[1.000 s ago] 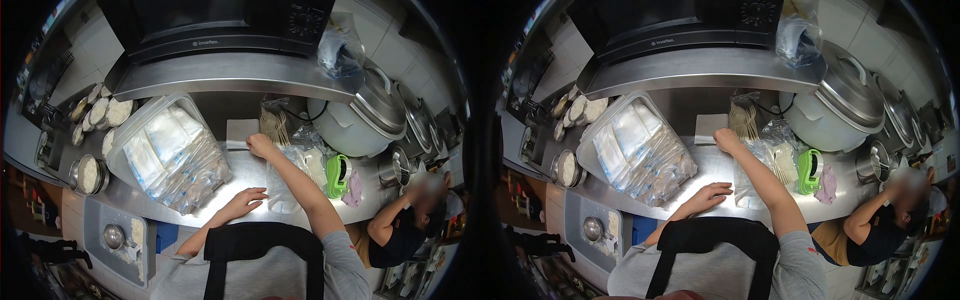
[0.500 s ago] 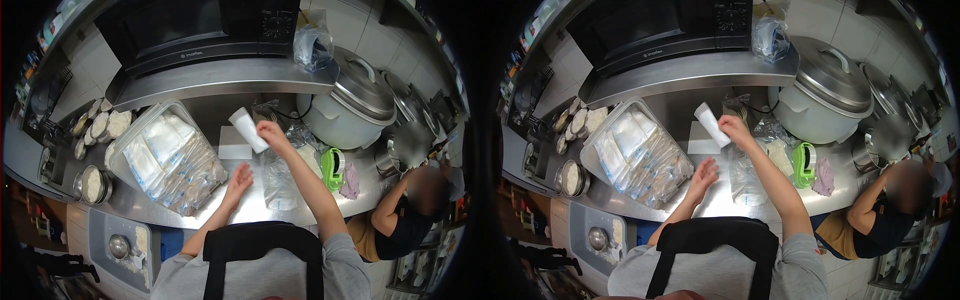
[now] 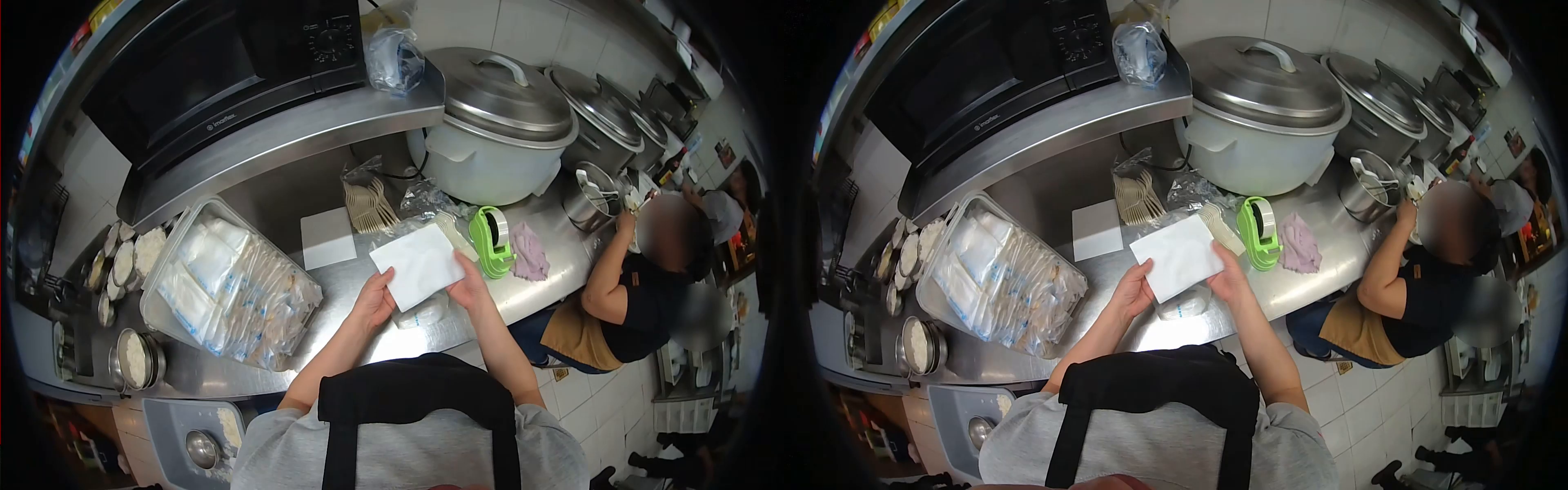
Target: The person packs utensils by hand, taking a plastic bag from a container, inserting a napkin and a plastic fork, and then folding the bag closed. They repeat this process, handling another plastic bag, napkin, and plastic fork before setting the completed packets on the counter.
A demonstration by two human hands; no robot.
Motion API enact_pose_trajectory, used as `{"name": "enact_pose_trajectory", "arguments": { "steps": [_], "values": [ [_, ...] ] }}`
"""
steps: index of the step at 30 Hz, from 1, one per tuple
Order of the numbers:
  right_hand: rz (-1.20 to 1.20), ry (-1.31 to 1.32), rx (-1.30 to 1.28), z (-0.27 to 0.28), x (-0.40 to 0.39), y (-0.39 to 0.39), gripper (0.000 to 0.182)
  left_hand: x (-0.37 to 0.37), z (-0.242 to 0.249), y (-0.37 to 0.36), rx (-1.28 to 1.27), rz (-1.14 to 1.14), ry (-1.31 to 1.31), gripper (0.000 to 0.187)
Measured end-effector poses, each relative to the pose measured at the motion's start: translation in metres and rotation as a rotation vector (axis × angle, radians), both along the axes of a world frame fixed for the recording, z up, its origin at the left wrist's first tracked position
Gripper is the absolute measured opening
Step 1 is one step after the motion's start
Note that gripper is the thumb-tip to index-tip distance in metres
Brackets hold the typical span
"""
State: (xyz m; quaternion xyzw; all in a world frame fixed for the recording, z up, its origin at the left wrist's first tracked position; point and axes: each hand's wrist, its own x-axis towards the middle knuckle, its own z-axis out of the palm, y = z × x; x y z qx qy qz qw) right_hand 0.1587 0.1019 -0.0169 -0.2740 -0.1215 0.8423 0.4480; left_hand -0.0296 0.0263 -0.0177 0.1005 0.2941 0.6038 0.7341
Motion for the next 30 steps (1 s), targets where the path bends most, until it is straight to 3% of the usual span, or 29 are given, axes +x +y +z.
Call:
{"name": "enact_pose_trajectory", "arguments": {
  "steps": [5,9,12,14,16,20,22,30],
  "values": [
    [0.069,-0.268,0.351,0.006,-0.011,0.001,0.038,-0.005,0.006,-0.008,-0.006,0.074,0.08,0.036],
    [0.187,-0.446,0.546,0.055,-0.009,-0.003,0.034,-0.017,0.048,-0.023,0.059,0.139,0.12,0.034],
    [0.144,-0.482,0.56,0.03,-0.021,0.004,0.036,-0.02,0.043,-0.024,0.15,0.105,0.06,0.035],
    [0.098,-0.531,0.574,0.019,-0.03,0.005,0.038,-0.017,0.025,-0.014,0.052,0.172,-0.009,0.036],
    [-0.122,-1.16,1.135,0.02,-0.043,-0.001,0.047,-0.013,0.024,-0.011,0.031,0.171,-0.003,0.037],
    [-0.122,-1.22,1.334,0.035,-0.069,-0.033,0.055,-0.006,0.027,-0.006,0.089,0.169,0.015,0.04],
    [-0.13,-1.283,1.612,0.041,-0.083,-0.05,0.056,-0.002,0.033,-0.008,0.131,0.2,0.011,0.042],
    [-0.058,-1.226,1.639,0.048,-0.1,-0.071,0.057,-0.003,0.034,-0.016,0.197,0.293,-0.001,0.044]
  ]
}}
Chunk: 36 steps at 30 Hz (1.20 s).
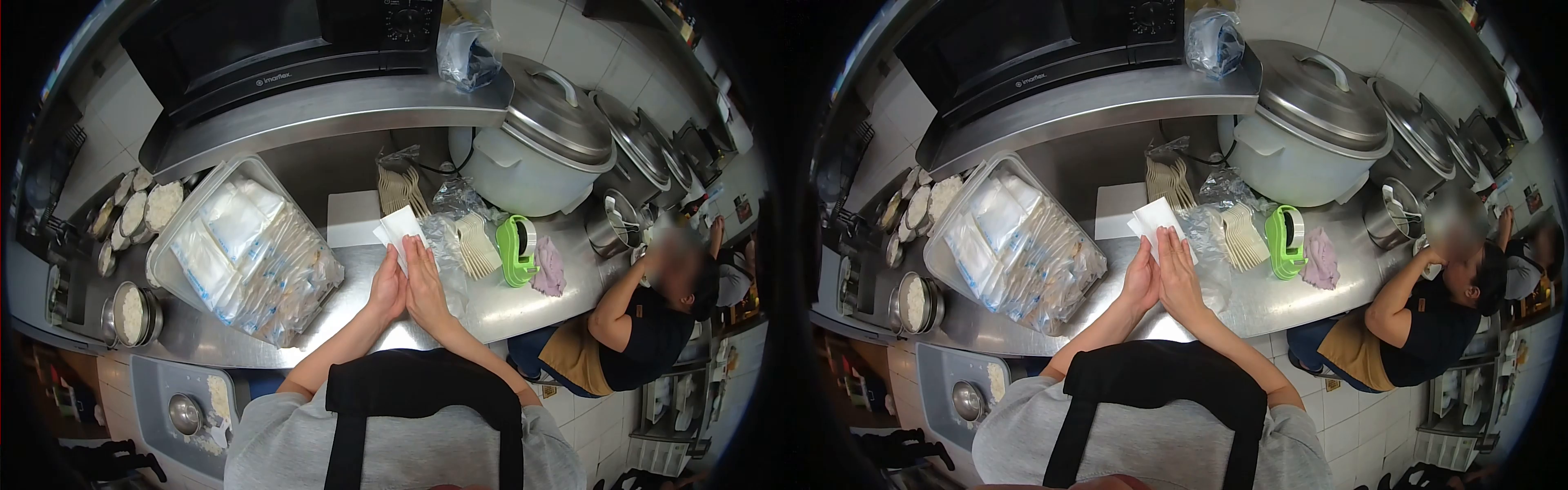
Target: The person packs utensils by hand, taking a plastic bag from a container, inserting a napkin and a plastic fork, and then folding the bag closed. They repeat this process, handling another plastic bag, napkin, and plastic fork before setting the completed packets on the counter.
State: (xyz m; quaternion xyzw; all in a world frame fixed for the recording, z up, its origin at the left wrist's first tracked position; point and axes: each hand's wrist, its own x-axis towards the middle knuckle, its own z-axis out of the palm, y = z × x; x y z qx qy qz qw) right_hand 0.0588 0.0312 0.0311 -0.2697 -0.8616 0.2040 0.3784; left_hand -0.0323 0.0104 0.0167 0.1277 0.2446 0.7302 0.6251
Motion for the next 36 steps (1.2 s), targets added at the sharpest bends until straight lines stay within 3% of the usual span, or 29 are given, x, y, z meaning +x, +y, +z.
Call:
{"name": "enact_pose_trajectory", "arguments": {
  "steps": [12,14,18,20,22,23,25,26,28,36],
  "values": [
    [0.005,-0.078,0.008,-0.001,0.005,-0.004,0.061,-0.002,0.009,-0.004,0.054,-0.007,-0.027,0.05],
    [-0.002,-0.099,0.017,-0.001,0.006,-0.005,0.062,-0.001,0.021,-0.006,0.014,-0.018,-0.098,0.056],
    [0.045,-0.084,0.043,-0.001,0.012,-0.005,0.057,-0.008,-0.002,0.004,-0.18,-0.035,-0.083,0.053],
    [0.065,-0.057,0.037,0.006,0.016,-0.002,0.055,-0.01,-0.012,0.007,-0.013,-0.049,-0.002,0.049],
    [-0.179,0.082,0.083,0.022,0.023,0.006,0.049,-0.011,-0.002,0.003,-0.006,-0.098,0.122,0.048],
    [-0.184,0.081,0.078,0.018,0.027,0.015,0.049,-0.01,0.003,0.0,0.001,-0.146,0.244,0.047],
    [-0.014,0.375,-0.538,0.008,0.034,0.035,0.041,-0.008,0.001,-0.005,-0.031,-0.207,0.319,0.048],
    [-0.023,0.379,-0.539,0.009,0.04,0.039,0.041,-0.007,-0.003,-0.005,-0.066,-0.309,0.42,0.049],
    [0.191,0.568,-1.03,0.02,0.048,0.041,0.039,-0.001,0.001,-0.007,-0.114,-0.438,0.479,0.052],
    [0.149,0.425,-0.965,0.005,0.053,0.043,0.039,0.011,0.006,-0.011,-0.106,-0.447,0.409,0.048]
  ]
}}
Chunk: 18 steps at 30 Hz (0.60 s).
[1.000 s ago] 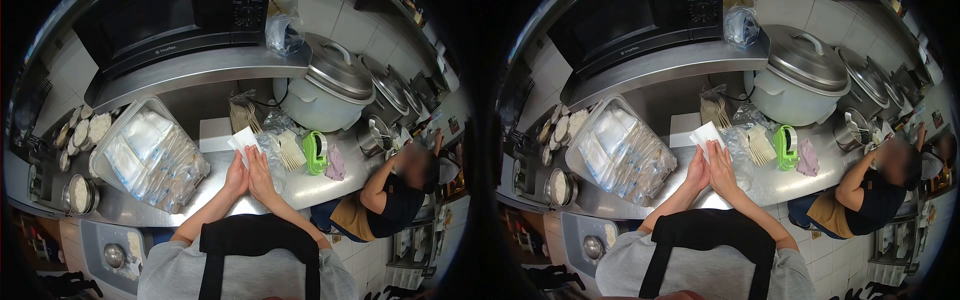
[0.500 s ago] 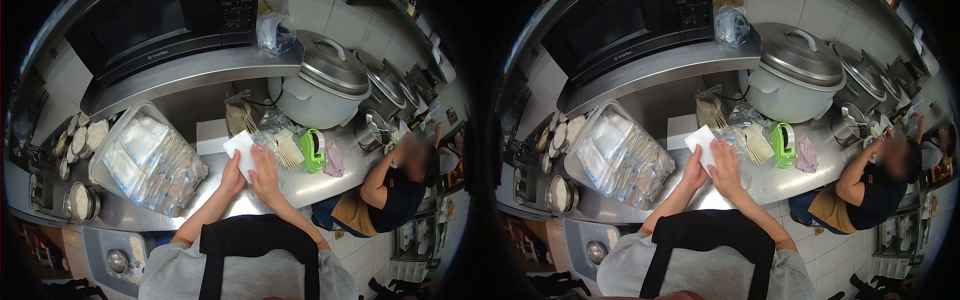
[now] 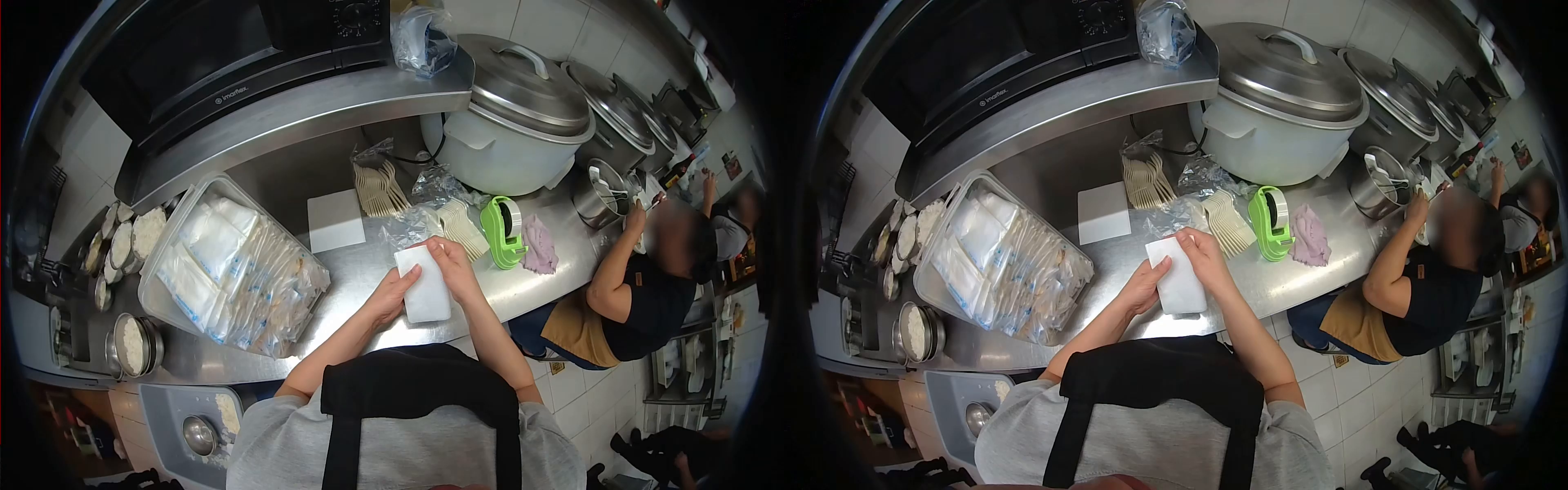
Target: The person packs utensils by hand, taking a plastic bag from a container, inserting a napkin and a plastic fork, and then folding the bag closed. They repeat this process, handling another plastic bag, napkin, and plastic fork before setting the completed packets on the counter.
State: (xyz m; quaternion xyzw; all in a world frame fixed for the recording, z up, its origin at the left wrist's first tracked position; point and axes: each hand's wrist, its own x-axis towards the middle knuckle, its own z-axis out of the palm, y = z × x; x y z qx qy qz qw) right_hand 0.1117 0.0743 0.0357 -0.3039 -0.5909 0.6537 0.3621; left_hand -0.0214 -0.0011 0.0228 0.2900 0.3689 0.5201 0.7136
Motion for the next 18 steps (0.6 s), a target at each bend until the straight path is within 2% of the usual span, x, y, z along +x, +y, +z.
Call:
{"name": "enact_pose_trajectory", "arguments": {
  "steps": [1,5,7,8,10,11,13,14,15,17,18],
  "values": [
    [0.012,-0.062,0.048,-0.001,0.0,0.001,0.036,0.001,0.0,0.0,-0.006,0.016,0.008,0.048],
    [-0.003,-0.021,0.064,0.002,-0.008,-0.002,0.026,0.002,-0.002,0.002,-0.017,0.052,0.006,0.046],
    [-0.2,0.121,0.161,0.013,-0.017,-0.011,0.017,0.002,-0.006,0.003,0.0,0.162,0.05,0.046],
    [-0.203,0.12,0.157,0.008,-0.012,-0.01,0.017,0.001,-0.007,0.005,-0.004,0.159,0.051,0.046],
    [0.057,-0.135,0.102,-0.005,0.007,-0.005,0.021,-0.005,-0.008,0.011,0.059,0.274,0.141,0.041],
    [0.052,-0.135,0.099,-0.007,0.017,-0.004,0.021,-0.012,-0.009,0.015,0.057,0.269,0.141,0.041],
    [-0.019,-0.175,-0.08,-0.007,0.037,-0.008,0.023,-0.022,0.0,0.019,0.215,0.159,0.382,0.034],
    [-0.185,-0.029,-0.116,-0.007,0.044,-0.012,0.029,-0.015,0.003,0.019,0.313,0.317,0.471,0.028],
    [-0.191,-0.029,-0.118,-0.007,0.055,-0.014,0.029,-0.014,0.004,0.016,0.313,0.311,0.47,0.028],
    [-0.5,0.106,0.029,-0.009,0.075,-0.02,0.033,-0.016,0.003,0.005,0.923,0.115,1.294,0.026],
    [-0.509,0.108,0.026,-0.011,0.082,-0.026,0.033,-0.01,-0.002,0.005,1.076,0.024,1.376,0.025]
  ]
}}
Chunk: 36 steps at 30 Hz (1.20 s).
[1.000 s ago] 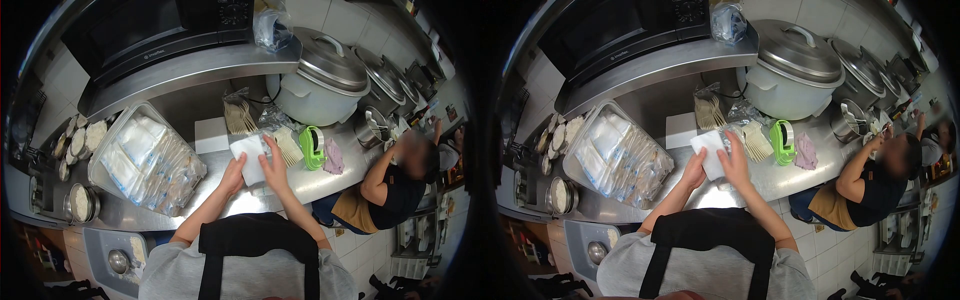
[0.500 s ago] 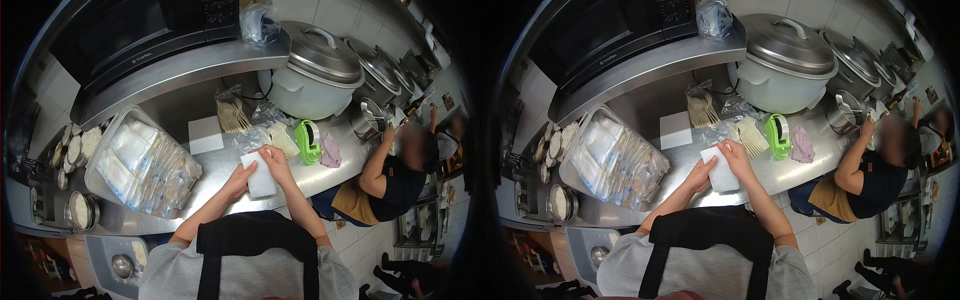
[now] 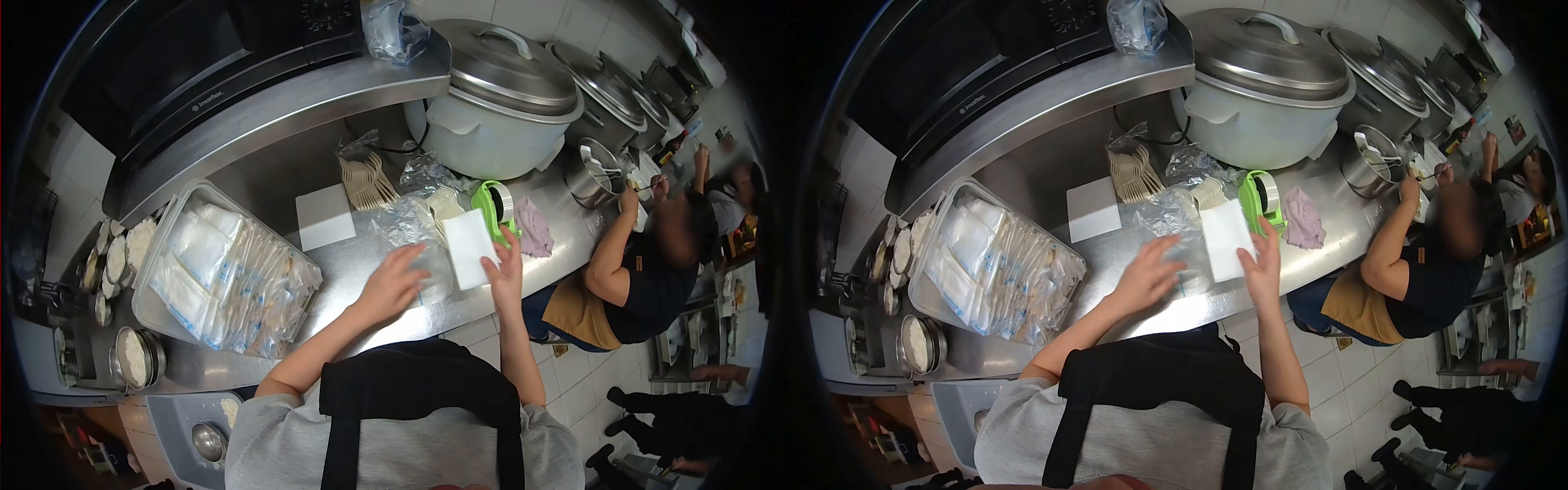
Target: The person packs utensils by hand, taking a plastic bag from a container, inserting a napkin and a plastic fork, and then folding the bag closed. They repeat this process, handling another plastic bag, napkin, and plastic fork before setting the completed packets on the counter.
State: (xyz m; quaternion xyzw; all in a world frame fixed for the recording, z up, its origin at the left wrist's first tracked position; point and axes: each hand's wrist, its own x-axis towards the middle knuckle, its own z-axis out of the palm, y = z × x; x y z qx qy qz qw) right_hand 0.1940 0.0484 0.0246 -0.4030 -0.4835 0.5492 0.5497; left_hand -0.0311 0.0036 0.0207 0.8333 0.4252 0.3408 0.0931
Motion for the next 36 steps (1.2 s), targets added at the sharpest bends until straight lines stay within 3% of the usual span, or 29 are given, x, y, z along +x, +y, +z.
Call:
{"name": "enact_pose_trajectory", "arguments": {
  "steps": [2,5,11,16,18,19,21,22,24,29,34,36],
  "values": [
    [-0.236,-0.076,0.113,-0.004,0.012,-0.013,0.038,0.01,-0.012,-0.004,-0.074,-0.038,0.111,0.026],
    [-0.171,-0.22,0.163,-0.018,0.026,-0.041,0.034,0.015,-0.035,0.006,-0.135,-0.048,0.235,0.031],
    [-0.052,-0.71,0.243,0.004,0.003,-0.084,0.03,0.025,-0.021,0.029,-0.148,0.034,-0.057,0.048],
    [-0.025,-0.73,0.254,0.005,-0.005,-0.074,0.031,0.051,0.015,0.017,-0.027,0.021,0.052,0.053],
    [0.097,-0.314,0.091,-0.016,-0.01,-0.062,0.032,0.062,0.023,0.006,-0.055,-0.076,0.084,0.055],
    [0.102,-0.315,0.096,-0.022,-0.01,-0.057,0.032,0.067,0.023,0.003,0.006,-0.085,0.071,0.057],
    [0.165,0.093,-0.321,-0.025,-0.013,-0.049,0.034,0.069,0.026,0.0,0.023,-0.136,0.065,0.058],
    [0.181,0.297,-0.28,-0.02,-0.021,-0.048,0.037,0.069,0.024,-0.001,0.023,-0.131,0.063,0.058],
    [0.149,0.27,-0.309,-0.032,-0.034,-0.039,0.036,0.071,0.021,-0.004,-0.011,-0.225,0.041,0.058],
    [0.006,0.181,-0.413,-0.08,-0.055,0.0,0.035,0.071,0.014,-0.012,0.05,-0.21,-0.018,0.054],
    [0.314,-0.184,0.151,-0.09,-0.067,0.034,0.034,0.059,0.005,-0.022,-0.051,-0.226,-0.007,0.055],
    [0.389,-0.178,0.072,-0.095,-0.073,0.037,0.034,0.053,-0.004,-0.025,-0.054,-0.2,-0.022,0.055]
  ]
}}
